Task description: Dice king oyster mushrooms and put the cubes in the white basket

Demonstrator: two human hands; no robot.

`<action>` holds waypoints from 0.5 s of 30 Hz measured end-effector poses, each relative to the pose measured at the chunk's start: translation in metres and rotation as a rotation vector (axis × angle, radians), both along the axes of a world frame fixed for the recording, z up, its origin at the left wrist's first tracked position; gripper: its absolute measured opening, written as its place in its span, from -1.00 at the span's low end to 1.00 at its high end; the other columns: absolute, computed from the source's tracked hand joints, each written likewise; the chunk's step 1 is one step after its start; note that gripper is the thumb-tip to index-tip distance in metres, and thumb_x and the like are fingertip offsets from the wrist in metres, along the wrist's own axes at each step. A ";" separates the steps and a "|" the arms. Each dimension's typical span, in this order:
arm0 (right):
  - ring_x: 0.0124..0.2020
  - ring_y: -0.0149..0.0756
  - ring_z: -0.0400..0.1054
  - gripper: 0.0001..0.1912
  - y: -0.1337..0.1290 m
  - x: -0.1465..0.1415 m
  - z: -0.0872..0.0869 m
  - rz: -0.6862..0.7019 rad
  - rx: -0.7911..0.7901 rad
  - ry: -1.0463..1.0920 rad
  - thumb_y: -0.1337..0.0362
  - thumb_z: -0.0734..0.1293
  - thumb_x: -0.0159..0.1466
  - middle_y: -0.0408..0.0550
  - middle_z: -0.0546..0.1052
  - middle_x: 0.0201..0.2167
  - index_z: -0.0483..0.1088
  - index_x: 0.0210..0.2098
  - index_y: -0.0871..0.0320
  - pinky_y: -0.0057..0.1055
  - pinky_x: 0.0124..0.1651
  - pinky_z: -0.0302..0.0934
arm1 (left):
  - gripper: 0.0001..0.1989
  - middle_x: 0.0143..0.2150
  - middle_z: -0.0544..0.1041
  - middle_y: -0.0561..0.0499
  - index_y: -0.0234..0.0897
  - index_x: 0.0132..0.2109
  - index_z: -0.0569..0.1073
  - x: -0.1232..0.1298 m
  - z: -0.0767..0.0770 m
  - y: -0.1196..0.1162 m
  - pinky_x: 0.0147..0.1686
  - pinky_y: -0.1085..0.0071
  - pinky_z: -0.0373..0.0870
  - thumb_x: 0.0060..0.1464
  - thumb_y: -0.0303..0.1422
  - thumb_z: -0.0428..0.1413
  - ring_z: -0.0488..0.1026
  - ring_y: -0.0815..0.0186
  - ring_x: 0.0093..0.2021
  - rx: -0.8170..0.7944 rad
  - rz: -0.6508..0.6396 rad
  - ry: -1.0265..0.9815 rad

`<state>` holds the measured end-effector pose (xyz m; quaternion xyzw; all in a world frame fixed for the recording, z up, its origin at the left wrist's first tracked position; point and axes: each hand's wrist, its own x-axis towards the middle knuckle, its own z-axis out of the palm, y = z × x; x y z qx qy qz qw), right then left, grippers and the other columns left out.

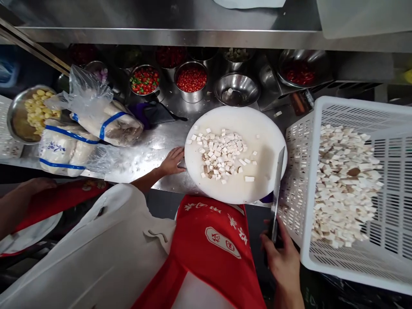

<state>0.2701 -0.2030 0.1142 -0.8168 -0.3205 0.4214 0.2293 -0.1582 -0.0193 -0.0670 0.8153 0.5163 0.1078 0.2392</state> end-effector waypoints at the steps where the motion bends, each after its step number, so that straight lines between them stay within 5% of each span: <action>1: -0.53 -0.40 0.32 -0.14 0.000 0.000 -0.001 -0.015 0.001 0.003 0.04 0.47 0.05 0.03 0.53 -0.03 0.23 0.32 0.03 -0.49 -0.57 0.24 | -0.02 0.38 0.14 -0.35 -0.41 0.32 0.20 0.001 -0.002 0.004 0.37 -0.08 -0.03 -0.14 -0.01 0.32 0.06 -0.17 0.39 0.010 0.004 0.033; 3: -0.51 -0.39 0.33 -0.14 0.000 0.000 -0.002 -0.037 -0.001 0.005 0.05 0.48 0.05 0.01 0.53 -0.05 0.24 0.31 0.03 -0.50 -0.56 0.24 | 0.05 0.40 0.10 -0.37 -0.44 0.35 0.14 0.004 -0.005 0.014 0.41 -0.06 -0.19 -0.16 0.04 0.31 -0.02 -0.16 0.42 0.022 -0.017 0.068; 6: -0.52 -0.40 0.32 -0.18 0.000 -0.002 -0.002 -0.053 -0.001 0.015 0.07 0.49 0.05 0.00 0.53 -0.07 0.27 0.28 0.04 -0.49 -0.56 0.23 | -0.10 0.35 0.20 -0.33 -0.42 0.33 0.18 0.002 -0.011 0.024 0.42 0.00 -0.22 -0.01 0.00 0.23 0.04 -0.08 0.40 0.051 -0.074 0.038; 11: -0.48 -0.38 0.33 -0.30 0.000 0.000 -0.003 -0.090 0.068 0.080 0.14 0.49 0.07 0.01 0.51 -0.06 0.35 0.19 0.06 -0.47 -0.55 0.23 | -0.63 0.12 0.47 -0.18 -0.27 0.10 0.45 -0.003 -0.020 0.012 0.25 0.07 0.15 0.25 -0.19 0.01 0.30 0.06 0.20 0.110 -0.094 -0.024; 15: -0.47 -0.38 0.33 -0.39 -0.001 0.001 -0.003 -0.119 0.145 0.134 0.22 0.46 0.10 -0.02 0.50 -0.10 0.38 0.15 0.02 -0.48 -0.57 0.21 | -0.71 -0.08 0.52 -0.16 -0.23 -0.10 0.53 0.003 -0.021 -0.004 0.04 0.10 0.28 0.30 -0.25 -0.06 0.40 0.09 -0.02 0.104 0.054 0.024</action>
